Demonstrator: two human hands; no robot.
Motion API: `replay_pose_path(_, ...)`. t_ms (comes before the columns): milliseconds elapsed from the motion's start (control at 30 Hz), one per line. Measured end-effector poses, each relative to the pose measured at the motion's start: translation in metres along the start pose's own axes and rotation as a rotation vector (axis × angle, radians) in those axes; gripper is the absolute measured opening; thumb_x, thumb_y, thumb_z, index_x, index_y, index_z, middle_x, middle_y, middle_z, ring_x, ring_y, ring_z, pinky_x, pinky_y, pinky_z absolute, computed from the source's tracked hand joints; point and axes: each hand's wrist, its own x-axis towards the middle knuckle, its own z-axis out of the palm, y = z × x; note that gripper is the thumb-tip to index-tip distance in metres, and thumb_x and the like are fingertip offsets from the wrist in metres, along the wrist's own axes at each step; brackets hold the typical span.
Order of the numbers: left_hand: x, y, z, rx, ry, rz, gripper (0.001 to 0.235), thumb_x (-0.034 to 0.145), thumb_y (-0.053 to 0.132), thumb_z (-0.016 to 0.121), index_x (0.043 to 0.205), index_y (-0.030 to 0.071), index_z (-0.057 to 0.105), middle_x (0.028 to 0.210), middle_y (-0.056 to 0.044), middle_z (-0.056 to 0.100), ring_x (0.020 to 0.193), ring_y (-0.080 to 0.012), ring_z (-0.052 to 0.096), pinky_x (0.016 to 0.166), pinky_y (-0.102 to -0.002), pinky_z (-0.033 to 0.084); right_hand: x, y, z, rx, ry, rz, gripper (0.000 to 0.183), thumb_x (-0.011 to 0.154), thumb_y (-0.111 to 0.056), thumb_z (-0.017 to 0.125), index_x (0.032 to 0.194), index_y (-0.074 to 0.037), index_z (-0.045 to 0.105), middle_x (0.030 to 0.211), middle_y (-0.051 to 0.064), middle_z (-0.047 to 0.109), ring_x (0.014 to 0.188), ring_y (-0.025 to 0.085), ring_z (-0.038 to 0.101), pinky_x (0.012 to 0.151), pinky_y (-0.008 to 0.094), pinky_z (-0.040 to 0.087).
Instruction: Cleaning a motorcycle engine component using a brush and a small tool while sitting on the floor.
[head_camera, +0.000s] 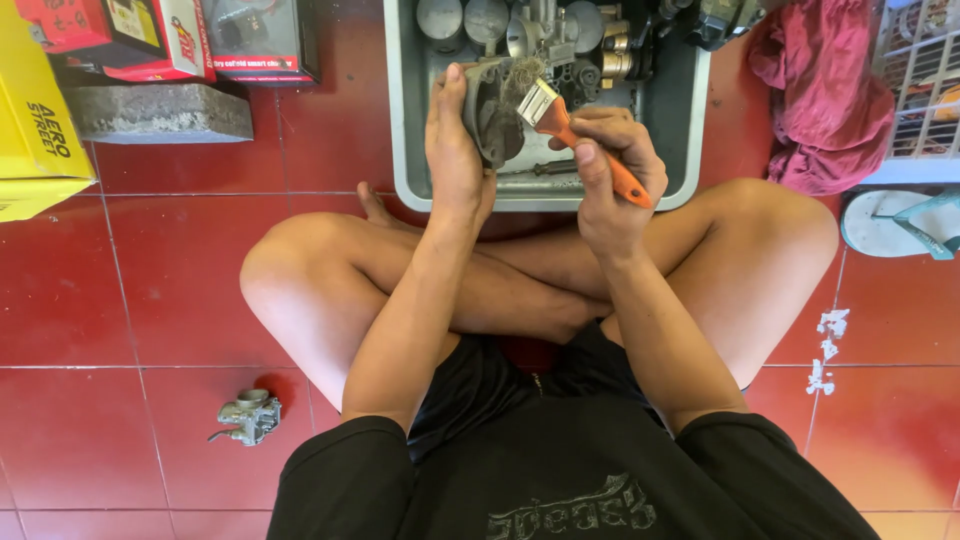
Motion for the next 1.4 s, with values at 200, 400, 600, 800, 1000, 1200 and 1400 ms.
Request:
replay_pose_path(200, 0.012, -0.002, -0.006, -0.143, 0.244, -0.159, 0.039, 0.099, 0.036, 0.055, 0.119, 0.002, 0.059, 0.095, -0.012, 0.065, 0.074, -0.0192, 0.061, 0.066, -0.038, 0.055, 0.005, -0.010, -0.010, -0.113, -0.192, 0.120, 0.010, 0.096, -0.003, 0.061, 0.087, 0.001, 0.061, 0.095, 0.016, 0.068, 0.101, 0.027, 0.066, 0.080, 0.031, 0.048)
replay_pose_path(400, 0.016, -0.008, -0.013, -0.194, 0.185, -0.124, 0.040, 0.101, 0.039, 0.056, 0.116, 0.002, 0.062, 0.094, -0.007, 0.068, 0.077, -0.0138, 0.066, 0.065, -0.027, 0.053, -0.009, 0.000, 0.010, -0.109, 0.008, -0.006, 0.006, 0.101, -0.002, 0.056, 0.103, -0.002, 0.061, 0.103, 0.011, 0.063, 0.112, 0.026, 0.059, 0.102, 0.039, 0.049)
replay_pose_path(600, 0.003, 0.016, -0.005, -0.444, -0.301, -0.188, 0.034, 0.107, 0.014, 0.048, 0.138, 0.007, 0.035, 0.140, -0.024, 0.056, 0.129, -0.0491, 0.060, 0.111, -0.055, 0.053, 0.004, 0.017, -0.016, 0.064, 0.261, 0.043, 0.013, 0.104, -0.005, 0.058, 0.116, -0.002, 0.054, 0.114, 0.011, 0.057, 0.094, 0.020, 0.060, 0.083, 0.028, 0.051)
replay_pose_path(800, 0.001, 0.019, -0.005, -0.551, -0.273, -0.274, 0.077, 0.099, 0.065, 0.055, 0.138, -0.002, 0.060, 0.126, -0.018, 0.069, 0.105, -0.0285, 0.069, 0.086, -0.044, 0.058, 0.012, 0.025, -0.036, 0.437, 0.333, 0.324, 0.027, 0.101, -0.012, 0.057, 0.125, -0.002, 0.055, 0.103, 0.012, 0.065, 0.086, 0.015, 0.055, 0.079, 0.025, 0.044)
replay_pose_path(1000, 0.002, -0.002, 0.003, 0.517, -0.078, 0.277, 0.035, 0.109, 0.036, 0.048, 0.126, 0.010, 0.063, 0.124, -0.008, 0.067, 0.113, -0.0186, 0.062, 0.104, -0.033, 0.049, 0.005, 0.009, -0.022, 0.308, -0.066, 0.203, 0.014, 0.094, -0.009, 0.067, 0.102, -0.004, 0.057, 0.105, 0.016, 0.062, 0.086, 0.020, 0.056, 0.076, 0.027, 0.052)
replay_pose_path(1200, -0.011, 0.005, 0.017, 0.910, -0.186, 0.549, 0.029, 0.109, 0.025, 0.053, 0.131, 0.008, 0.058, 0.127, -0.008, 0.059, 0.111, -0.0205, 0.063, 0.096, -0.032, 0.054, -0.001, 0.010, -0.013, -0.107, 0.126, -0.063, 0.017, 0.100, 0.008, 0.057, 0.110, -0.003, 0.049, 0.111, 0.012, 0.056, 0.103, 0.020, 0.056, 0.095, 0.032, 0.049)
replay_pose_path(1400, -0.014, 0.013, 0.022, 1.023, -0.242, 0.609, 0.022, 0.103, 0.009, 0.062, 0.125, 0.008, 0.062, 0.126, -0.008, 0.062, 0.113, -0.0253, 0.068, 0.100, -0.035, 0.058, -0.003, 0.005, -0.032, -0.061, -0.026, 0.072, 0.008, 0.100, 0.000, 0.057, 0.107, -0.003, 0.055, 0.108, 0.013, 0.060, 0.099, 0.021, 0.055, 0.093, 0.032, 0.049)
